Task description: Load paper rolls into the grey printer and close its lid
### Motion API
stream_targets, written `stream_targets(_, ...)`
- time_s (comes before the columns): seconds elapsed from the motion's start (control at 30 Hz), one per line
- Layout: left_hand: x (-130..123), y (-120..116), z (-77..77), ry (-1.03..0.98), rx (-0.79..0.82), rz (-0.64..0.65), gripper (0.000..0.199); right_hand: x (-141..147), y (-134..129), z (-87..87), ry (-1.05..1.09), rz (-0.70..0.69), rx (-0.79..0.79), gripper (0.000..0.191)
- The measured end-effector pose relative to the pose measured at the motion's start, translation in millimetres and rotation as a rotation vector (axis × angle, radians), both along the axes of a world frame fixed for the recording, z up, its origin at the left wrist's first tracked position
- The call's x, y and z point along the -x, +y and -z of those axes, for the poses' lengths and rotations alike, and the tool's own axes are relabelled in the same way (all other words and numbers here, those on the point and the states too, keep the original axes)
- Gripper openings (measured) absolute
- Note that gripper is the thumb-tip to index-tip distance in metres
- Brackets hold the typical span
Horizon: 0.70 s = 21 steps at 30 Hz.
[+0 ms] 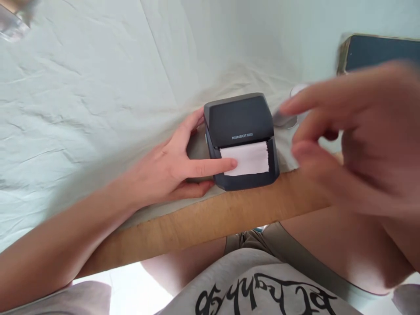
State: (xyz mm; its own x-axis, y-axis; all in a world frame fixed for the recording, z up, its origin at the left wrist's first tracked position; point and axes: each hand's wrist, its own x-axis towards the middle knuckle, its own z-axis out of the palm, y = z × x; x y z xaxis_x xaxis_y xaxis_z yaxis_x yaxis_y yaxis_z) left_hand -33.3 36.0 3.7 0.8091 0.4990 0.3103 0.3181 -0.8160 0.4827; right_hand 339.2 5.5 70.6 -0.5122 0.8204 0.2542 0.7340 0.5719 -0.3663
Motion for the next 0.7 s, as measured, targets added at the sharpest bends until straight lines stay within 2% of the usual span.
stream_targets(0.07,0,1,0.1,-0.017,0.005,0.012,0.072,2,-6,11.4,0.007,-0.058,0.012,0.050)
stream_targets(0.17,0,1,1.1,-0.066,0.011,-0.008,0.072,3,-4,30.6,-0.056,-0.055,0.053,0.066)
stream_targets(0.27,1,0,0.5,-0.014,-0.008,-0.050,0.078,-1,-2,43.1,-0.063,-0.076,0.010,0.072)
stream_targets(0.37,1,0,0.9,0.037,-0.010,-0.089,0.084,-3,-2,47.0,-0.050,-0.083,-0.096,0.073)
stream_targets(0.5,2,1,4.8,-0.012,-0.058,-0.086,0.075,-2,1,47.9,-0.109,-0.081,-0.180,0.071)
stream_targets(0.6,2,-1,4.9,0.076,-0.016,-0.165,0.070,-1,4,49.4,-0.103,-0.094,-0.284,0.065)
stream_targets(0.7,2,-4,1.8,0.101,0.019,-0.190,0.070,0,5,49.8,-0.086,-0.123,-0.398,0.058)
